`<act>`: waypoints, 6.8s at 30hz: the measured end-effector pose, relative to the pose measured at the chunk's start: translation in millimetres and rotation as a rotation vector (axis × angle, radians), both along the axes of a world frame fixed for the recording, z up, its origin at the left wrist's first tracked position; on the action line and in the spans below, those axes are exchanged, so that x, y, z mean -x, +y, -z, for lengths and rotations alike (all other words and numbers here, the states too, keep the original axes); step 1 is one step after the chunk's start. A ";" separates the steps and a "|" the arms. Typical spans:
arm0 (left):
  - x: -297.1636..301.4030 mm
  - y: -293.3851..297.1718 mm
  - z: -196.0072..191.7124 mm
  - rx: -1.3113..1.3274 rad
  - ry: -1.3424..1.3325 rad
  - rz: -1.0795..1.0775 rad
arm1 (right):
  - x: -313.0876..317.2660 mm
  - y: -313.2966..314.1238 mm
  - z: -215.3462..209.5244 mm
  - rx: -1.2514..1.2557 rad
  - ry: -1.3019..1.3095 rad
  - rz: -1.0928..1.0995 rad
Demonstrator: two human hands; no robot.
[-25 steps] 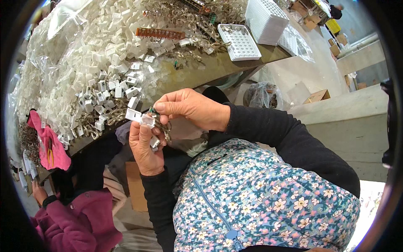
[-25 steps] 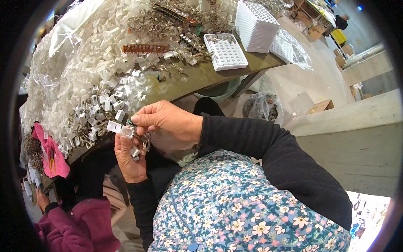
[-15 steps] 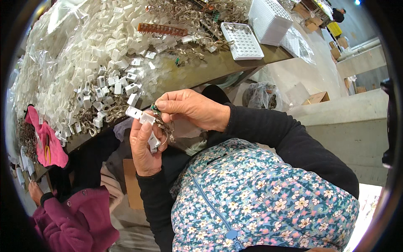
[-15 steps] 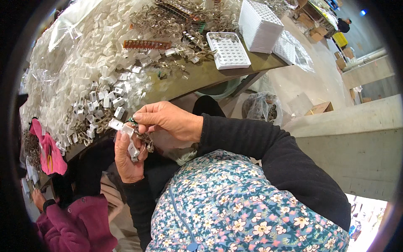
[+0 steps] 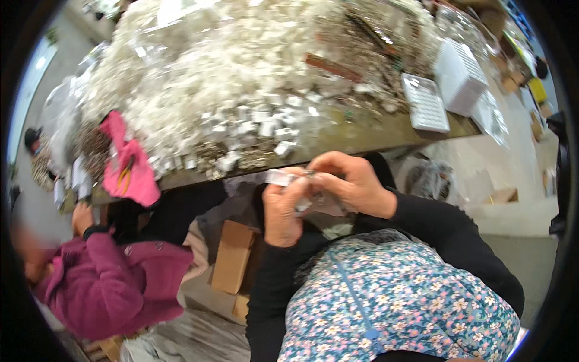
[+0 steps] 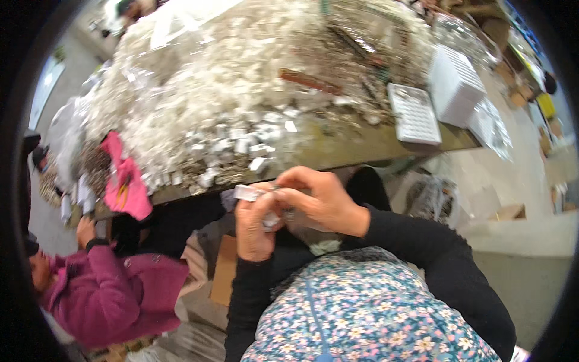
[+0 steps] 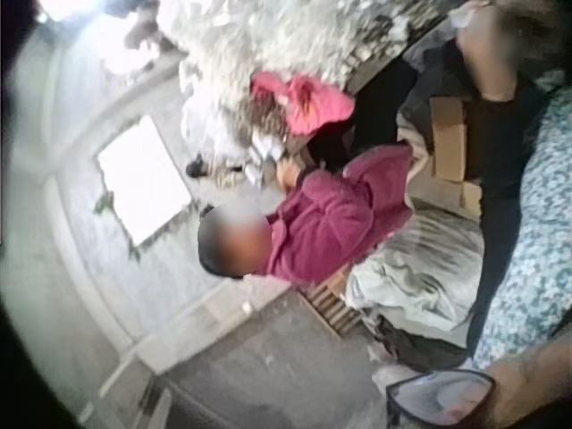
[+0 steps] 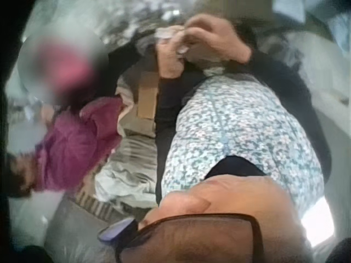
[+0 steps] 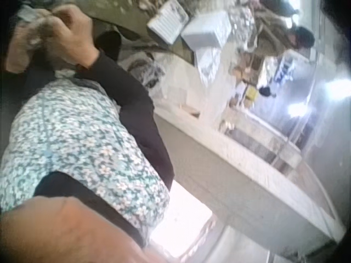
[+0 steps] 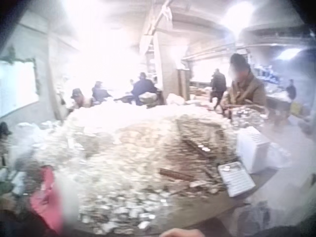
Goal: The person assembles small electronic components by hand, inserting green circuit pieces into white plastic housings and placing them into a tray. The person repeatedly picks, aligns, and inserts components, then sets finished units aside.
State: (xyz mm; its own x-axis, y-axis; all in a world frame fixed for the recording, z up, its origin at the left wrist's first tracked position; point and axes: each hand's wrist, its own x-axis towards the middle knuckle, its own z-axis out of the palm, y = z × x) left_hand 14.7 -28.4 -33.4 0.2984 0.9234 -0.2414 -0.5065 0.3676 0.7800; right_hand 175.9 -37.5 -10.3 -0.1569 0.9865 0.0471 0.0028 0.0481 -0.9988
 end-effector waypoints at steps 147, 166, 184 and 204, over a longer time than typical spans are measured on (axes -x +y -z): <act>-15.7 -11.1 33.8 -0.249 0.004 0.032 | -9.9 -7.7 20.7 0.244 0.435 -0.128; -9.6 -6.1 24.9 -0.265 0.040 0.128 | -21.9 2.7 -1.7 -0.197 -0.301 -0.233; -3.8 -9.8 -11.3 0.108 0.040 0.046 | -11.5 -0.6 -16.1 -0.174 -0.231 -0.079; -7.5 -13.0 -8.4 0.113 0.129 0.035 | -12.0 -2.8 -9.5 -0.127 -0.081 -0.087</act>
State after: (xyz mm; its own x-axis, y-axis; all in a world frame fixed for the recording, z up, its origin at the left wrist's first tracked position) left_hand 22.2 -41.4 -25.0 0.2891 0.8778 -0.3820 -0.3901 0.4724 0.7903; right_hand 187.9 -40.3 -0.7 -0.2493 0.9560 0.1546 0.0732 0.1777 -0.9814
